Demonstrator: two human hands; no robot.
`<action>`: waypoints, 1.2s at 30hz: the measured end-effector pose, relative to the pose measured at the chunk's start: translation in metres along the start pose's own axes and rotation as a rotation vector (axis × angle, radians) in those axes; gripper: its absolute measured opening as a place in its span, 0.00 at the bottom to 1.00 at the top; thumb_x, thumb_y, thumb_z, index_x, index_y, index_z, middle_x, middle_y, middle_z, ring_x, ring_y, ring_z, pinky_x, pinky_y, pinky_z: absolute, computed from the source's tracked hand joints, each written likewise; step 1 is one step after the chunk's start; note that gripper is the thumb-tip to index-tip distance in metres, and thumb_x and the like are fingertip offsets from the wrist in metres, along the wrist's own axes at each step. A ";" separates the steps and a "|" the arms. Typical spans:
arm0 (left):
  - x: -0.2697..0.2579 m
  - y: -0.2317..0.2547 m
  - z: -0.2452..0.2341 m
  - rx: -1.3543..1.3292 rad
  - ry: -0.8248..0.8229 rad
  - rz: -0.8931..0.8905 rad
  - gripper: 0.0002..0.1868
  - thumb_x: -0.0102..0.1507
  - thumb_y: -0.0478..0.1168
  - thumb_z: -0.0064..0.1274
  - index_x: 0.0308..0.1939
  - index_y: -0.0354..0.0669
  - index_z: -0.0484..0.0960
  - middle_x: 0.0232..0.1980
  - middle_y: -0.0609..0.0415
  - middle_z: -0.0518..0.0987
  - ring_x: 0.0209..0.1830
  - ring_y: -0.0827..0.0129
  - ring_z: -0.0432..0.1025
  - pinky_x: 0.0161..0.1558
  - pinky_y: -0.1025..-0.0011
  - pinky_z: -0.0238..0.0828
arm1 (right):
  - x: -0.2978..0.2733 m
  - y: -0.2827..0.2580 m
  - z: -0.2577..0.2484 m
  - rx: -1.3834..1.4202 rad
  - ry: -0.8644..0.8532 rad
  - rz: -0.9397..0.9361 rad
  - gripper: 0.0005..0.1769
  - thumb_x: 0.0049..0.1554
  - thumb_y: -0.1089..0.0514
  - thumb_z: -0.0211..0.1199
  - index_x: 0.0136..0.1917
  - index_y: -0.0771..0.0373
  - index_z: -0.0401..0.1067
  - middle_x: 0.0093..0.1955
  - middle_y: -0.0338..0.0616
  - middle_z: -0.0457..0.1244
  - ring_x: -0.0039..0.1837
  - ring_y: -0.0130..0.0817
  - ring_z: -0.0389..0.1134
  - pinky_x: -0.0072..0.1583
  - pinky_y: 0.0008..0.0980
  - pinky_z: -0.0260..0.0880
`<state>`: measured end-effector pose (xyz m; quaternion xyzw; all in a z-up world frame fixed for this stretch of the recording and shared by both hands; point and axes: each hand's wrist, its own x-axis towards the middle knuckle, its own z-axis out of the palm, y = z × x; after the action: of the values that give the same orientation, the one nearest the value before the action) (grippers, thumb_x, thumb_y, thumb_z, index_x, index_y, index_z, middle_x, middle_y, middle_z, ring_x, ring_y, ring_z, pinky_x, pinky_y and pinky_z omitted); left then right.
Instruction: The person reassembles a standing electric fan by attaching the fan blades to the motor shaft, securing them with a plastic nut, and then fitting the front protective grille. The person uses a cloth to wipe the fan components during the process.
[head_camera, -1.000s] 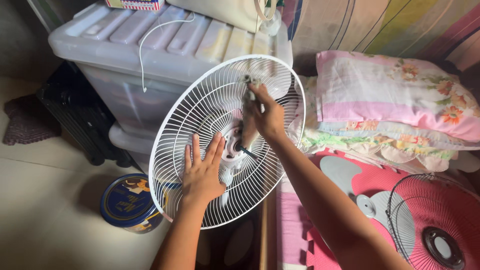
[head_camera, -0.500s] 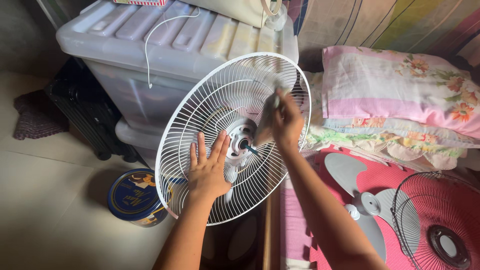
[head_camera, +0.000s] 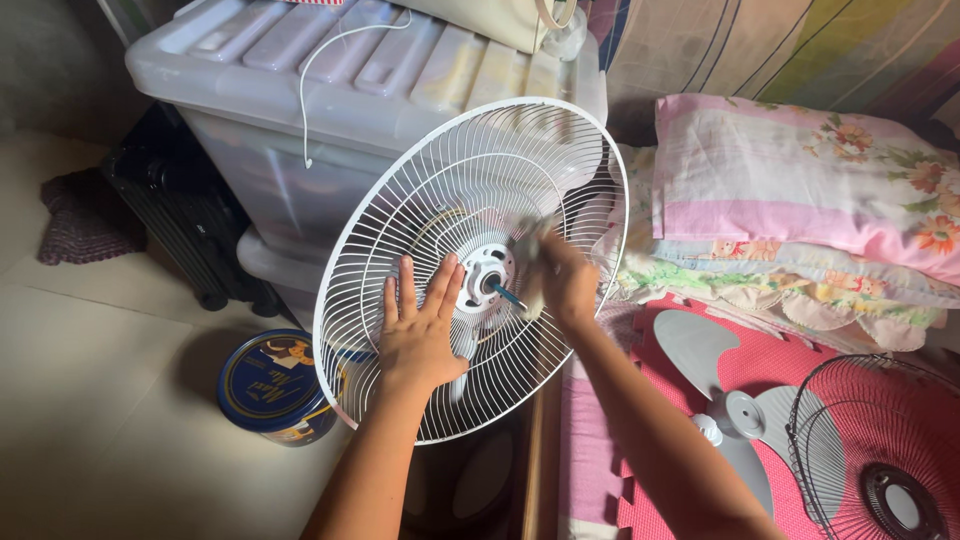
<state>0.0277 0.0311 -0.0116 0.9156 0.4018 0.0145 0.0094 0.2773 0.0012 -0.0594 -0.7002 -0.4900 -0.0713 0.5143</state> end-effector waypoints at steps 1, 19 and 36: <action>0.000 0.001 0.001 -0.002 0.000 -0.001 0.73 0.48 0.64 0.67 0.82 0.58 0.28 0.85 0.68 0.24 0.83 0.42 0.21 0.79 0.49 0.19 | 0.014 -0.005 -0.005 -0.035 0.060 -0.020 0.18 0.59 0.65 0.62 0.63 0.58 0.77 0.54 0.52 0.72 0.52 0.42 0.77 0.54 0.37 0.76; 0.002 0.001 -0.006 0.078 -0.087 -0.017 0.72 0.51 0.66 0.65 0.82 0.56 0.27 0.85 0.65 0.21 0.82 0.38 0.18 0.78 0.48 0.15 | -0.020 0.039 -0.027 -0.127 0.026 -0.072 0.13 0.54 0.68 0.61 0.52 0.61 0.78 0.47 0.52 0.71 0.47 0.48 0.75 0.50 0.40 0.74; -0.001 0.001 -0.002 0.074 -0.087 -0.029 0.71 0.53 0.67 0.63 0.82 0.55 0.26 0.85 0.64 0.21 0.83 0.39 0.19 0.78 0.47 0.15 | 0.039 -0.017 0.009 -0.003 -0.128 -0.403 0.14 0.57 0.67 0.69 0.56 0.58 0.80 0.63 0.53 0.69 0.63 0.40 0.72 0.64 0.33 0.74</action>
<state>0.0272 0.0295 -0.0091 0.9091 0.4146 -0.0404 -0.0068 0.2806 0.0314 -0.0290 -0.5919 -0.6518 -0.1289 0.4563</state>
